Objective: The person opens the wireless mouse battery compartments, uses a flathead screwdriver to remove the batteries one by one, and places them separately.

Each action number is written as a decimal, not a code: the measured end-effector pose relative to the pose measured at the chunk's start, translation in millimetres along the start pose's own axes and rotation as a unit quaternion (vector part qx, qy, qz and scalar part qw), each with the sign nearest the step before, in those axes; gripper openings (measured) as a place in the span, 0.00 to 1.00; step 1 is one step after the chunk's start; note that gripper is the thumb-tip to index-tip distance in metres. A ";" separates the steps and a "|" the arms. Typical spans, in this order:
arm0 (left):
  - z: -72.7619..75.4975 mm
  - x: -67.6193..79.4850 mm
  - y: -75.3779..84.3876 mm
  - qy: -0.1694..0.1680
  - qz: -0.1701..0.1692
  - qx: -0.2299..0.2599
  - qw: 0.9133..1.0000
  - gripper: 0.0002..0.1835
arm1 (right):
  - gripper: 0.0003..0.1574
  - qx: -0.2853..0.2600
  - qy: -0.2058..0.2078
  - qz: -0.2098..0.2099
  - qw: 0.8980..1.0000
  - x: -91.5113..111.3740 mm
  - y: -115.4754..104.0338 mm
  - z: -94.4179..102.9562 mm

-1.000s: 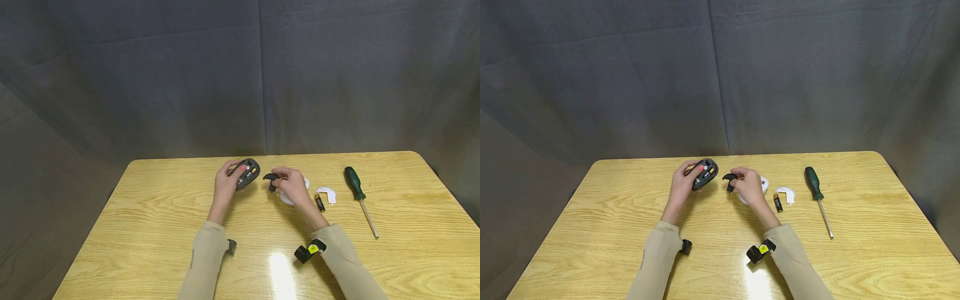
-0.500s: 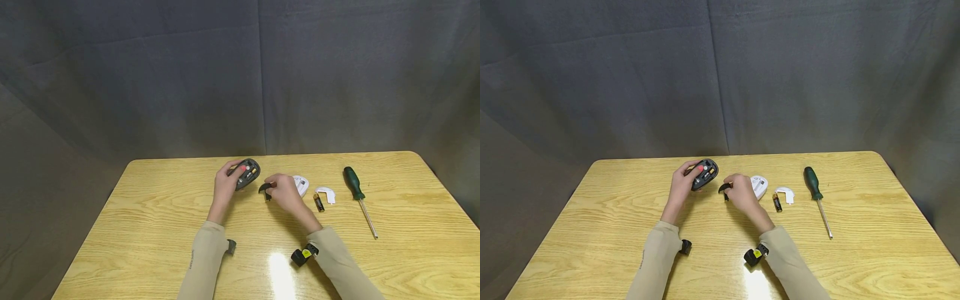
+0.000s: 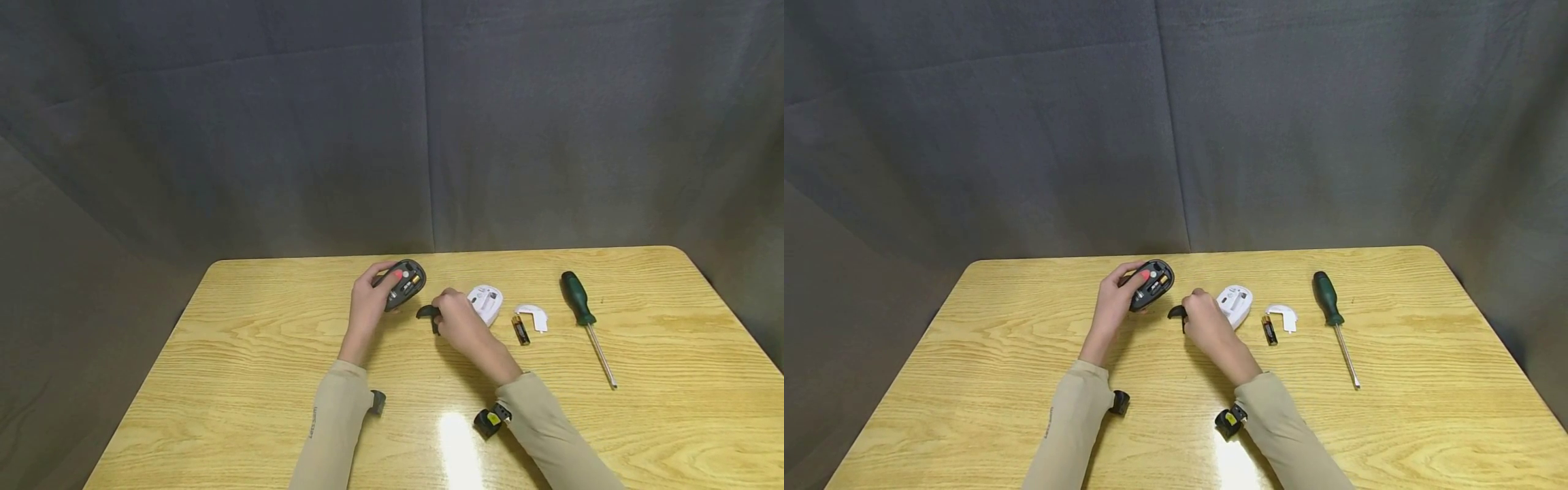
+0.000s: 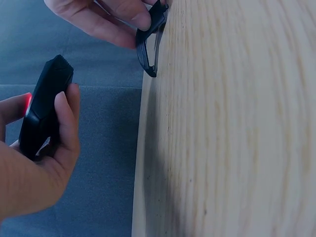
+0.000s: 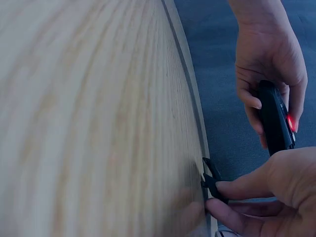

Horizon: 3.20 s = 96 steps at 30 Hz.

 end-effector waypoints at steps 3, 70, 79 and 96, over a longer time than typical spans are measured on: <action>0.5 -0.4 0.2 -0.001 0.000 -0.002 1.000 0.18 | 0.08 0.022 0.013 0.005 1.000 -0.1 -1.5 -0.9; -2.6 1.7 -6.1 -0.018 0.011 -0.015 1.000 0.18 | 0.46 -0.053 0.009 -0.251 0.967 92.9 165.5 118.3; -2.8 0.7 -7.8 -0.022 0.009 -0.013 1.000 0.18 | 0.51 -0.059 -0.060 -0.286 0.955 99.1 177.1 114.6; -4.5 2.9 -6.7 -0.024 0.012 -0.016 1.000 0.18 | 0.39 -0.180 -0.025 -0.257 0.949 104.9 180.1 116.8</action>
Point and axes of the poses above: each hand's wrist, its own x-axis away from the middle knuckle, its own z-axis out of the back of the hand, y = z × x, the point moved 3 cm from there along -x, towards the middle knuckle, and after that the axes turned 10 degrees about -y, right-handed, at the moved point
